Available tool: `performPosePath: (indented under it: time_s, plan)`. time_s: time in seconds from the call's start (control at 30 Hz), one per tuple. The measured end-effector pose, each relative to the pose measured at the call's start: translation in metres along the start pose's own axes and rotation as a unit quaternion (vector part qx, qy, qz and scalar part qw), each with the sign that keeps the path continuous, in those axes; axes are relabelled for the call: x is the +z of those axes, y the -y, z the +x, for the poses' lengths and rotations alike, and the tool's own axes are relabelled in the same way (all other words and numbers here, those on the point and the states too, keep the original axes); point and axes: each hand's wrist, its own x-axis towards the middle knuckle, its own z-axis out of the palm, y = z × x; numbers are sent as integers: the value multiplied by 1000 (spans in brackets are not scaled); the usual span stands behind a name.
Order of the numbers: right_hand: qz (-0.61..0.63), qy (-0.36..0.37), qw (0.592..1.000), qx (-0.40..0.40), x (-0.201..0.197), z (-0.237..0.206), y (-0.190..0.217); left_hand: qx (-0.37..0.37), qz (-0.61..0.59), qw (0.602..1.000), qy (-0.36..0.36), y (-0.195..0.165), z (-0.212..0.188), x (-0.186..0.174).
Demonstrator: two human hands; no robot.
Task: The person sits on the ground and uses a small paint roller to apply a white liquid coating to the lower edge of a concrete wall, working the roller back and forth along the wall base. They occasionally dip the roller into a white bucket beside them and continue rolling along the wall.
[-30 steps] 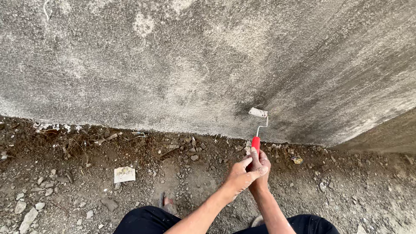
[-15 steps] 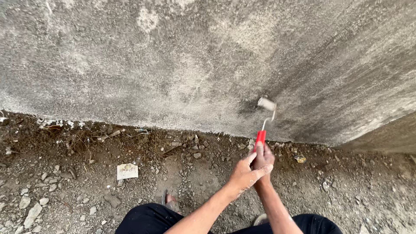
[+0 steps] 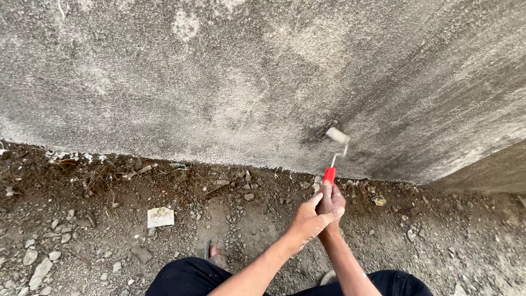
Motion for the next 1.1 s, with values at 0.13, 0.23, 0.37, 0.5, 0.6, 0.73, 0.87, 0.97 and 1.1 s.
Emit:
performPosePath:
  time_s: [0.13,0.23,0.37,0.5,0.6,0.73,0.87,0.97,1.1]
  plan:
    - [13,54,998,42,-4,-15,-19,-41,-18,999,0,4,2,-2]
    - [34,49,998,27,-8,-21,-17,-27,-20,999,12,2,-1,-1]
    - [-51,-37,997,-39,-5,-9,5,-4,0,999,36,-9,-6,-2]
    - [-11,-16,1000,23,6,-3,10,-26,-7,1000,4,-16,-6,-2]
    - [-55,26,998,21,5,-16,-2,-74,-6,997,-21,-13,-5,-3]
    - [-92,20,996,-6,-5,-28,-10,-42,-45,998,7,-6,-8,-2]
    - [-169,-19,980,-98,-11,-15,-2,-14,-29,999,10,-7,-6,0]
    - [-67,-3,998,-4,-4,-5,-4,-23,-31,999,-15,-9,-4,0]
    - [-90,40,994,36,0,-20,-20,-59,-53,996,-48,-8,-6,-3]
